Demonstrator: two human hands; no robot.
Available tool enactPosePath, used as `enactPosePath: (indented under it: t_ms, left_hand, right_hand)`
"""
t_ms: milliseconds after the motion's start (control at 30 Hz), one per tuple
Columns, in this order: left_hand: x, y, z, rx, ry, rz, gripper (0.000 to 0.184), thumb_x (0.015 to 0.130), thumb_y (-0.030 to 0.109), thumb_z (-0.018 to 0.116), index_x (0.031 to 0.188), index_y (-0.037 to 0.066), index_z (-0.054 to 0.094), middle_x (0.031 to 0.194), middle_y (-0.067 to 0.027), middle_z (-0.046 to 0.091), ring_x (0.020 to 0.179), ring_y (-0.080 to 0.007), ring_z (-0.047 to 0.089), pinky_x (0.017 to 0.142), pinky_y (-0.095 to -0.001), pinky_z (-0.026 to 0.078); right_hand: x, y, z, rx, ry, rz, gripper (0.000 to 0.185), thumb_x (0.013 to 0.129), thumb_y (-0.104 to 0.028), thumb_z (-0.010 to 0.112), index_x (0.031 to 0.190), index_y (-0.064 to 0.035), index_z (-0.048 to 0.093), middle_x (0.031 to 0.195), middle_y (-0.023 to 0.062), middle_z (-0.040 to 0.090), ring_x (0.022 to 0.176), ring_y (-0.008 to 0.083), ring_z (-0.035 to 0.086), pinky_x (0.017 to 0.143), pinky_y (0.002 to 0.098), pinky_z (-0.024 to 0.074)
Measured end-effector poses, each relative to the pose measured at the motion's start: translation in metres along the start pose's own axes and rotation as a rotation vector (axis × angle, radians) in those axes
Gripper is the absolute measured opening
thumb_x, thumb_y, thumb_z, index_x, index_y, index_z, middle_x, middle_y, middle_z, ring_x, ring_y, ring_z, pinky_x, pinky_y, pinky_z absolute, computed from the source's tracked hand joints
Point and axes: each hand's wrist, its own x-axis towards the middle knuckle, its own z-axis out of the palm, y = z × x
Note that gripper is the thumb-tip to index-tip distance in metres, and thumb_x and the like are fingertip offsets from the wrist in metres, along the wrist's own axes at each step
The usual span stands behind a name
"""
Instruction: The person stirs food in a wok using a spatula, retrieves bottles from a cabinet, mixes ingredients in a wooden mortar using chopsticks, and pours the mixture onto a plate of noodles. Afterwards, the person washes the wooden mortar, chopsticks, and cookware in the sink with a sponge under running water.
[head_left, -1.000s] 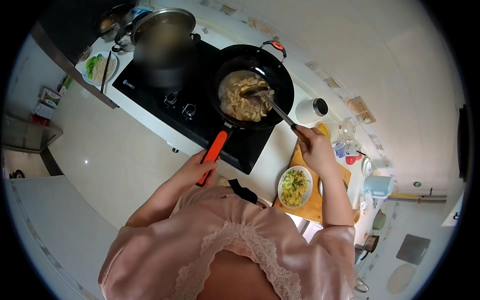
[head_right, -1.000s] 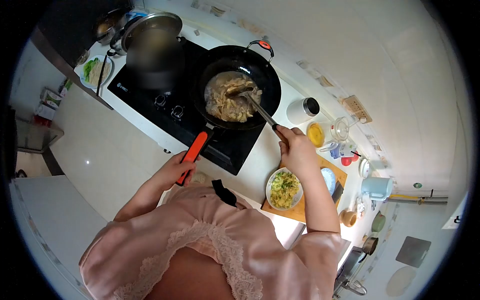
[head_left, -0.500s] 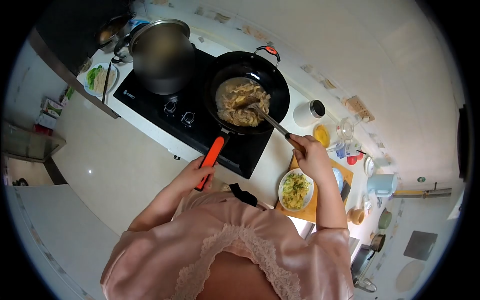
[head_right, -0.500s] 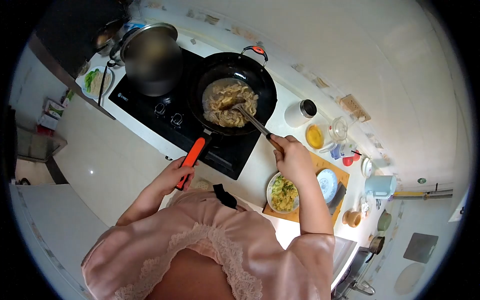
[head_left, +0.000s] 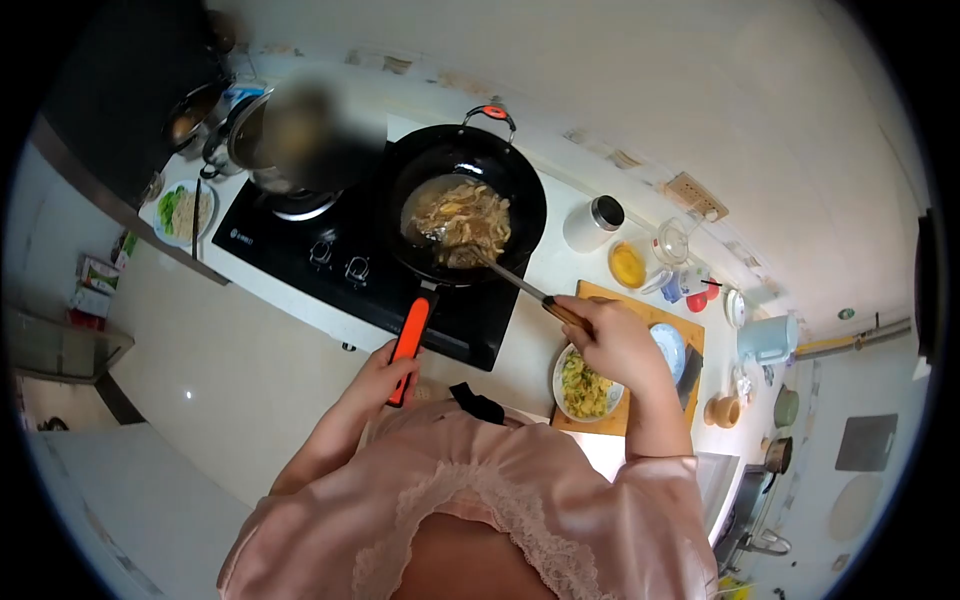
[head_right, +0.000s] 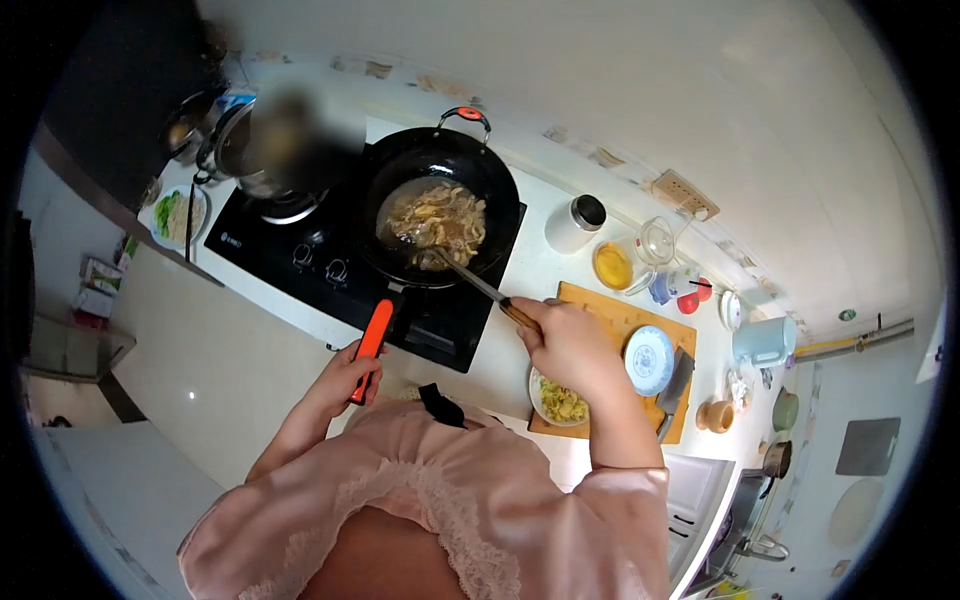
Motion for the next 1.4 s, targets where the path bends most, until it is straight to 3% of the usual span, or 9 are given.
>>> enactPosePath:
  t_ms: [133,300,567,733,933,1033,1133,1300,1400]
  left_hand:
    - [-0.002,0.004,-0.003,0.012,-0.016,-0.017,0.027,0.086,0.011,0.052,0.111,0.002,0.051,0.065,-0.005,0.052,0.047,-0.0145,0.05,0.043,-0.0266,0.042]
    - [-0.002,0.003,-0.001,0.024,0.023,-0.025,0.03,0.085,0.012,0.053,0.113,0.001,0.05,0.064,-0.0055,0.052,0.046,-0.0143,0.05,0.041,-0.0264,0.041]
    - [-0.006,0.007,0.013,0.011,0.022,-0.042,0.028,0.087,0.015,0.045,0.112,0.002,0.046,0.06,-0.0049,0.048,0.041,-0.0139,0.045,0.038,-0.0264,0.039]
    - [0.0,0.002,0.009,-0.143,-0.026,-0.133,0.052,0.093,0.052,0.036,0.1,0.004,0.055,0.057,-0.0046,0.046,0.044,-0.0162,0.045,0.043,-0.0286,0.04]
    - [0.023,-0.028,-0.005,-0.36,-0.043,-0.088,0.054,0.092,0.054,0.039,0.088,0.004,0.059,0.062,-0.0065,0.05,0.057,-0.0184,0.052,0.056,-0.0299,0.044]
    - [0.041,-0.058,-0.023,-0.454,-0.028,-0.06,0.053,0.092,0.053,0.041,0.089,0.004,0.059,0.065,-0.0077,0.052,0.06,-0.0185,0.052,0.059,-0.0295,0.044]
    - [0.049,-0.065,-0.017,-0.513,0.021,-0.187,0.05,0.092,0.052,0.042,0.082,0.006,0.059,0.061,-0.0055,0.051,0.055,-0.0172,0.049,0.054,-0.0293,0.04]
    - [0.072,-0.092,-0.035,-0.172,-0.129,-0.166,0.054,0.093,0.053,0.038,0.058,0.014,0.044,0.05,-0.0013,0.041,0.045,-0.0151,0.04,0.045,-0.028,0.032]
    - [0.06,-0.091,-0.046,-0.284,0.065,-0.251,0.048,0.094,0.051,0.037,0.068,0.012,0.047,0.055,-0.0025,0.043,0.045,-0.0149,0.04,0.044,-0.0286,0.032]
  right_hand:
    - [-0.013,0.001,-0.004,-0.209,0.016,0.025,0.029,0.08,-0.012,0.057,0.109,-0.0094,0.063,0.08,0.0188,0.062,0.074,0.0363,0.06,0.068,0.0429,0.0483]
    - [-0.014,0.011,0.001,-0.036,0.1,0.164,0.032,0.082,-0.014,0.053,0.113,-0.0091,0.058,0.085,0.0199,0.061,0.08,0.0384,0.061,0.071,0.0459,0.0487]
    - [0.042,0.054,0.127,0.062,0.369,0.178,0.033,0.083,-0.009,0.053,0.115,-0.0047,0.05,0.088,0.0172,0.056,0.078,0.0355,0.059,0.066,0.0432,0.0493]
    - [0.038,0.046,0.155,0.184,0.463,0.138,0.04,0.081,-0.008,0.057,0.12,-0.0045,0.051,0.097,0.0146,0.055,0.08,0.0338,0.06,0.068,0.0405,0.0497]
    - [-0.001,0.049,0.135,0.398,0.68,0.107,0.035,0.084,-0.015,0.061,0.116,-0.0046,0.053,0.101,0.0136,0.059,0.077,0.0301,0.061,0.067,0.0382,0.0493]
    - [-0.032,0.063,0.144,0.505,0.622,0.247,0.031,0.086,-0.016,0.06,0.114,-0.0048,0.054,0.097,0.0137,0.062,0.073,0.0291,0.062,0.064,0.0365,0.0496]
    - [-0.059,0.079,0.168,0.543,0.685,0.325,0.024,0.086,-0.016,0.059,0.106,-0.0027,0.058,0.082,0.0149,0.063,0.07,0.0339,0.061,0.061,0.0394,0.0491]
    - [-0.086,0.091,0.161,0.485,0.639,0.363,0.021,0.086,-0.014,0.058,0.104,-0.002,0.06,0.084,0.0155,0.065,0.07,0.0303,0.063,0.063,0.0361,0.0493]
    - [-0.081,0.1,0.099,0.441,0.683,0.355,0.023,0.086,-0.009,0.058,0.107,-0.0011,0.059,0.088,0.0139,0.065,0.072,0.0236,0.062,0.065,0.0309,0.049]
